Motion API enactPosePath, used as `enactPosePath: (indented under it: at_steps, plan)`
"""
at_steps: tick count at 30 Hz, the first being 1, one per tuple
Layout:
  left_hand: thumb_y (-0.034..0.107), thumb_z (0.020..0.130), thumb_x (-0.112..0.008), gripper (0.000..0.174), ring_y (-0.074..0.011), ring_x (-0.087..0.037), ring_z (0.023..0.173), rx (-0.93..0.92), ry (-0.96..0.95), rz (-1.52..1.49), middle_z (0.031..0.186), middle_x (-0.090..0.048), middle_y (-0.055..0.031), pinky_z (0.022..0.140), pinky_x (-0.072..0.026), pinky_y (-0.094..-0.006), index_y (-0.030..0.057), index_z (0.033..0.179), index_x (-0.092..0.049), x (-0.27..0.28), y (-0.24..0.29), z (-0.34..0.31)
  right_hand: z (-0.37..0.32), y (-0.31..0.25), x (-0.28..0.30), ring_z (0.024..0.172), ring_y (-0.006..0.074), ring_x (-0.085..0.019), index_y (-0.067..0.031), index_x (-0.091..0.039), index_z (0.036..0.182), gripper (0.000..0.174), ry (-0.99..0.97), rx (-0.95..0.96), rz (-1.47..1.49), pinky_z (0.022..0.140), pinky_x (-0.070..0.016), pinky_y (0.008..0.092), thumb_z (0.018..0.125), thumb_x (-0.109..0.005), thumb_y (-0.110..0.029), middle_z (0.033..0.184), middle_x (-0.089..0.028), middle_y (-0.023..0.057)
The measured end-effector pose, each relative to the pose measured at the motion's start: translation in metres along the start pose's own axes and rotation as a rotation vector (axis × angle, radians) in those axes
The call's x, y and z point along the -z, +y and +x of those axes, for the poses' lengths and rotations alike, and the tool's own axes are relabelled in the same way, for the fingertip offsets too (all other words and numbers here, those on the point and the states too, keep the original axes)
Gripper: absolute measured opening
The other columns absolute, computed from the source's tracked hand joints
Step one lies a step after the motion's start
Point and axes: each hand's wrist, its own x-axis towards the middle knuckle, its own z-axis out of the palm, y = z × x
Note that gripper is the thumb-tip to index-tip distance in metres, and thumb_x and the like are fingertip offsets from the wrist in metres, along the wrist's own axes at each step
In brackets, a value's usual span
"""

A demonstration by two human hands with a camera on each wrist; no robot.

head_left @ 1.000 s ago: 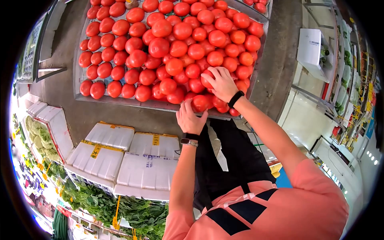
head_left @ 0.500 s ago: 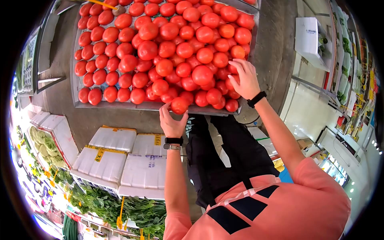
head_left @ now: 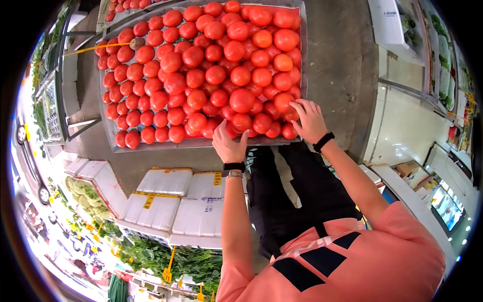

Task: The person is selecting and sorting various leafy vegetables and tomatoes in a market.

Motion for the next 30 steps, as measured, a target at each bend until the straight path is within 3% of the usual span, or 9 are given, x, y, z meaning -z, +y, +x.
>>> enactPosePath:
  at_steps: [3,6,12,16,18,20,25,29,30]
  plan:
    - [0.032,0.077,-0.086,0.074,-0.0421,-0.054,0.122,-0.015,0.24,0.113,0.129,-0.059,-0.0193,0.105,-0.0434,-0.0542,0.0051,0.139,-0.055,0.016,-0.024,0.015,-0.012,0.004,0.003,0.125,0.0335,-0.053,-0.0094,-0.054,0.141,0.064,0.005,-0.041,0.031,0.107,-0.0403,0.0476,0.081,-0.075,-0.016,0.135,-0.055,0.0125]
    - [0.037,0.074,-0.088,0.078,-0.0413,-0.055,0.122,0.053,0.275,0.282,0.129,-0.059,-0.0205,0.105,-0.0442,-0.0547,0.0062,0.138,-0.056,0.033,-0.038,0.044,-0.025,0.011,0.006,0.126,0.0336,-0.052,-0.0097,-0.053,0.142,0.064,0.008,-0.075,0.048,0.108,-0.04,0.0479,0.082,-0.075,-0.015,0.136,-0.055,0.0126]
    - [0.038,0.068,-0.089,0.079,-0.041,-0.06,0.118,0.345,-0.03,0.4,0.124,-0.063,-0.0194,0.102,-0.0476,-0.0528,0.0093,0.134,-0.058,0.028,-0.06,0.078,-0.051,0.028,0.008,0.126,0.0345,-0.051,-0.01,-0.053,0.142,0.064,0.019,-0.133,0.017,0.112,-0.0373,0.0495,0.083,-0.075,-0.015,0.136,-0.055,0.0124]
    - [0.034,0.065,-0.088,0.076,-0.0416,-0.06,0.115,0.099,0.085,0.259,0.12,-0.063,-0.0187,0.101,-0.0485,-0.0524,0.0088,0.13,-0.06,0.023,-0.054,0.065,-0.061,0.032,0.006,0.124,0.0347,-0.051,-0.0097,-0.053,0.141,0.062,0.035,-0.153,-0.038,0.113,-0.0357,0.0514,0.083,-0.075,-0.016,0.135,-0.055,0.0121]
    - [0.024,0.066,-0.086,0.07,-0.0406,-0.059,0.116,-0.001,0.003,0.236,0.119,-0.064,-0.0174,0.102,-0.0473,-0.052,0.0091,0.13,-0.06,0.019,-0.044,0.056,-0.062,0.03,0.003,0.123,0.0347,-0.051,-0.0096,-0.053,0.14,0.061,0.04,-0.162,-0.05,0.113,-0.0355,0.0523,0.083,-0.075,-0.016,0.134,-0.055,0.0118]
    - [0.021,0.068,-0.086,0.07,-0.04,-0.058,0.117,-0.006,-0.116,0.222,0.121,-0.063,-0.0171,0.102,-0.0468,-0.0515,0.0096,0.132,-0.059,0.011,-0.038,0.048,-0.062,0.026,0.0,0.123,0.035,-0.051,-0.0094,-0.053,0.14,0.06,0.031,-0.165,-0.049,0.113,-0.0356,0.0532,0.084,-0.074,-0.017,0.133,-0.055,0.0119]
    - [0.019,0.071,-0.081,0.071,-0.0407,-0.055,0.119,-0.055,-0.094,0.191,0.13,-0.058,-0.0176,0.103,-0.0438,-0.0527,0.0073,0.136,-0.055,0.02,-0.023,0.045,-0.055,0.013,-0.002,0.122,0.036,-0.051,-0.0086,-0.053,0.139,0.058,0.018,-0.169,-0.046,0.114,-0.0362,0.0548,0.085,-0.073,-0.017,0.132,-0.055,0.0124]
    - [0.016,0.078,-0.07,0.06,-0.0421,-0.054,0.12,-0.104,0.115,0.159,0.133,-0.056,-0.0203,0.101,-0.0431,-0.0542,0.0017,0.134,-0.054,0.033,-0.017,0.077,-0.053,0.01,-0.006,0.122,0.0365,-0.051,-0.0081,-0.053,0.139,0.058,0.019,-0.16,-0.046,0.114,-0.0362,0.0552,0.085,-0.073,-0.016,0.132,-0.056,0.0127]
    - [0.019,0.077,-0.074,0.064,-0.0426,-0.054,0.12,-0.165,0.23,0.212,0.131,-0.056,-0.0202,0.101,-0.0446,-0.0523,0.0066,0.137,-0.055,0.03,-0.02,0.092,-0.056,0.008,-0.009,0.122,0.0367,-0.051,-0.0081,-0.053,0.139,0.058,0.017,-0.155,-0.047,0.114,-0.0361,0.0552,0.085,-0.073,-0.016,0.132,-0.056,0.0127]
